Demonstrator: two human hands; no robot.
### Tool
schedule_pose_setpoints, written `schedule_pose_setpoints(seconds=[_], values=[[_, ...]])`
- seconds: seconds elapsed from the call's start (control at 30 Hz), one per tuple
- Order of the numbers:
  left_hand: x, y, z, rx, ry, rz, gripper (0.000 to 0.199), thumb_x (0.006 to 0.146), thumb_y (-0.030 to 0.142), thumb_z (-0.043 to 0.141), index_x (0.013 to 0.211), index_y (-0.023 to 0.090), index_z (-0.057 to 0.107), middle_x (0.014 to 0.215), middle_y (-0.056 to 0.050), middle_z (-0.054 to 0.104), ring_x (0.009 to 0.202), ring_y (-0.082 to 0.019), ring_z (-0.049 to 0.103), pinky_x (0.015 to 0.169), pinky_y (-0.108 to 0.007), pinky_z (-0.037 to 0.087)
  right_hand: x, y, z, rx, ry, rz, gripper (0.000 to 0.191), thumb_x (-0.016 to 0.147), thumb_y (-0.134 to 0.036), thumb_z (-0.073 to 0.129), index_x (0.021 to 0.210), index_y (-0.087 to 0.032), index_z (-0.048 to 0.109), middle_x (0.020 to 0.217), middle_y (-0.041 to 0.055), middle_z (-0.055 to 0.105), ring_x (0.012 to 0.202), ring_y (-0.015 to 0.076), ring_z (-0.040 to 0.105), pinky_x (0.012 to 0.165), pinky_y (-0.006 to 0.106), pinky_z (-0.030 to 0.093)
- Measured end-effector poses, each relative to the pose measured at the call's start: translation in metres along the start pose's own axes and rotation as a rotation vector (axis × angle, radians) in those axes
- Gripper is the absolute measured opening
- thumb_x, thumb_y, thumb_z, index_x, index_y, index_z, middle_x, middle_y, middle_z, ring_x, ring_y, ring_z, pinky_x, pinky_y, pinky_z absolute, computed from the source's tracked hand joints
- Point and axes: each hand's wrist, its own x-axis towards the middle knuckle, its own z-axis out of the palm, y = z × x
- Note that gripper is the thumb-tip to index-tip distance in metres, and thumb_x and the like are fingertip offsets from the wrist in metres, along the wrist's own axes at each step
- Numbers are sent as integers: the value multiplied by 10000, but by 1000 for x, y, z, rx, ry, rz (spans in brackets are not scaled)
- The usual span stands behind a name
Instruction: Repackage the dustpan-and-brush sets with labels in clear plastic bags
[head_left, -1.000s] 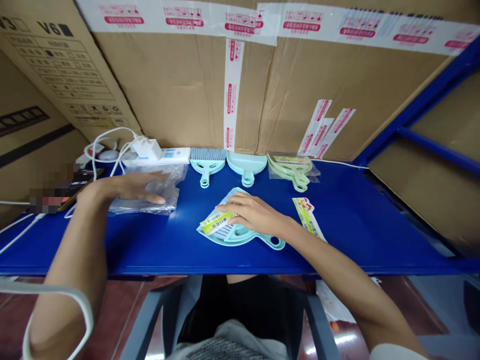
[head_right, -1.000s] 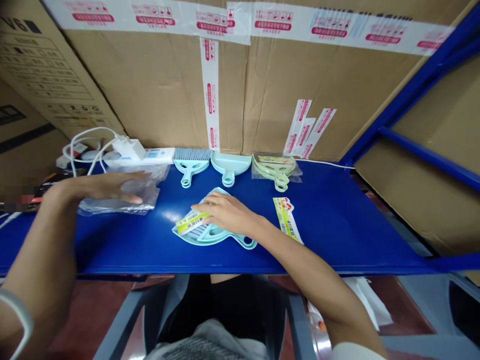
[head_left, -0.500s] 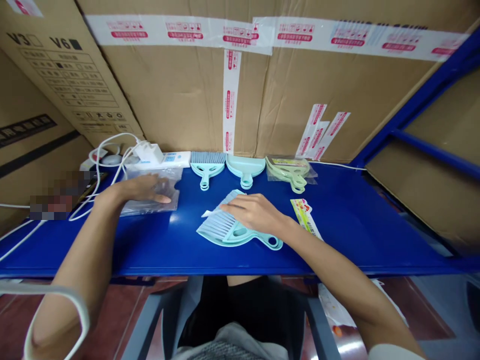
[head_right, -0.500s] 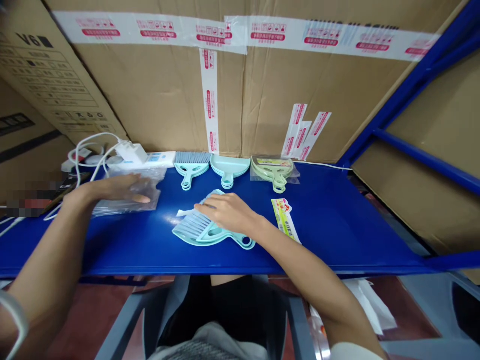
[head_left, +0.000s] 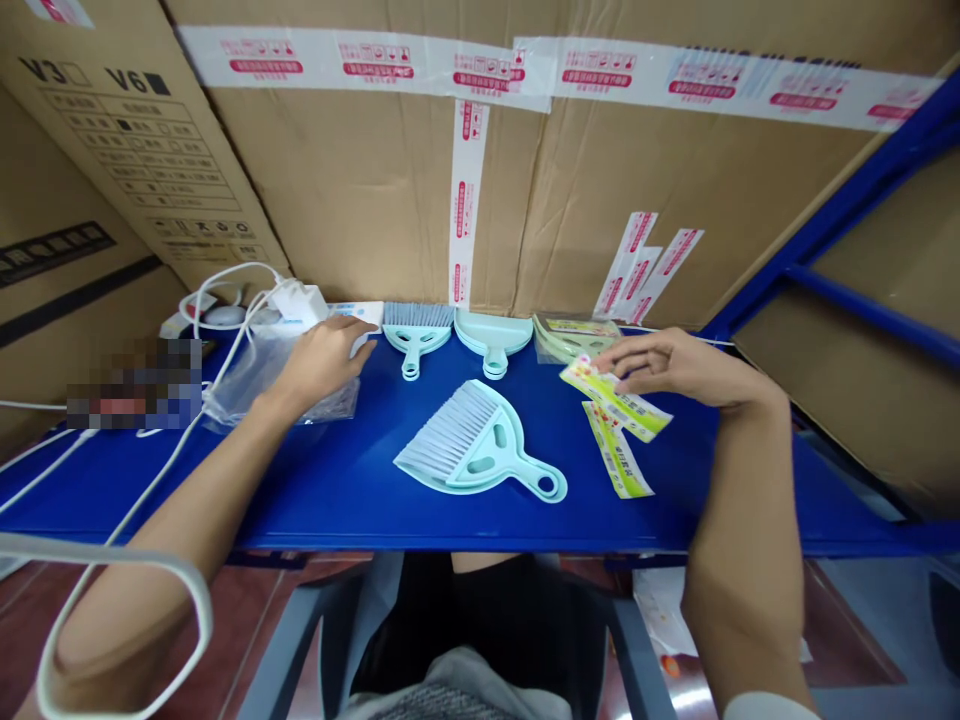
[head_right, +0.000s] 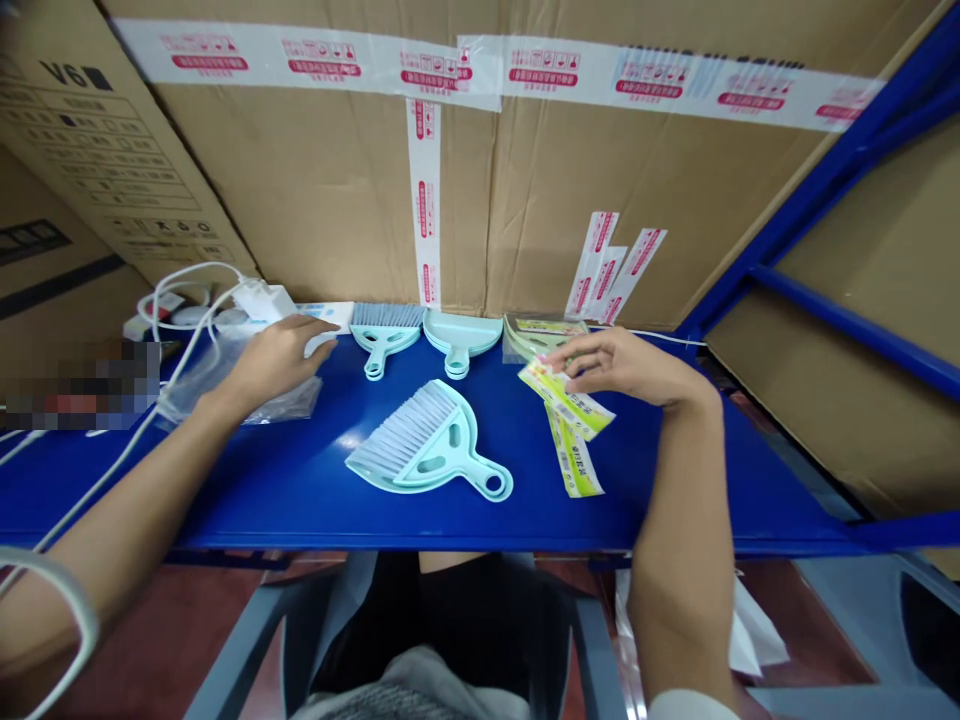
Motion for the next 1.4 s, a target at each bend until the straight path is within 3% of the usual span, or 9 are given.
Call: schedule_pose_setpoints(seconds=[0.1,0.27,0.43,0.63,0.77,0.9,1.03,1.3,1.4], values=[[-1,12,-2,-13,25,21,537,1023,410,403,1332,141,751,1371,-178,718,1294,-390,651,1112,-491,501,-8,4,-7,-34,-119,54,424,705,-488,962,1031,-231,879,1095,134,820,864,251,783,682,335,659],[0,12,1,-20,53,57,476,1027,379,422,1262,171,780,1307,-151,752,1253,-365,672,1088,-475,511,-17,2,-2,-71,-112,42,433,735,-569,927,1020,-246,879,1131,139,811,961,273,786,765,364,672],[1,9,3,-1,108,112,421,1020,344,448,1190,180,797,1244,-136,780,1177,-347,708,1025,-473,549,-49,17,24,-124,143,72,406,798,-601,882,1041,-276,862,1331,133,757,1156,321,740,888,416,648],[1,9,7,4,135,182,412,1025,330,451,1152,163,805,1182,-145,796,1105,-349,735,974,-496,579,-81,46,55,-312,350,264,504,864,-602,775,1193,-222,805,1258,143,751,1023,308,756,867,448,639],[1,9,8,5,133,187,408,1026,335,456,1149,168,808,1189,-145,793,1103,-346,737,991,-499,574,-77,36,85,-669,473,410,429,1003,-456,611,1313,-195,751,1269,170,722,1033,310,738,892,465,612],[1,10,7,0,131,195,403,1021,326,461,1144,163,808,1173,-149,794,1104,-352,736,978,-502,574,-59,11,120,-903,358,605,641,1031,-513,605,1561,-162,529,1346,225,679,1233,406,651,866,490,597],[0,11,8,19,133,204,397,1021,321,464,1132,160,809,1181,-150,794,1076,-354,743,950,-503,579,-46,2,133,-981,346,722,652,1065,-450,551,1603,-105,423,1349,244,666,1322,413,581,845,454,585],[0,11,8,29,135,228,402,1035,328,447,1137,162,800,1172,-137,797,1075,-342,746,964,-494,566,-40,12,129,-1038,390,649,554,1077,-367,513,1539,-61,508,1343,240,680,1286,395,605,825,431,586],[0,11,7,17,129,222,398,1034,329,445,1131,168,797,1166,-138,795,1087,-337,741,968,-492,562,-45,9,133,-1040,483,590,548,1081,-387,507,1512,-51,548,1320,247,695,1251,416,621,822,471,598]])
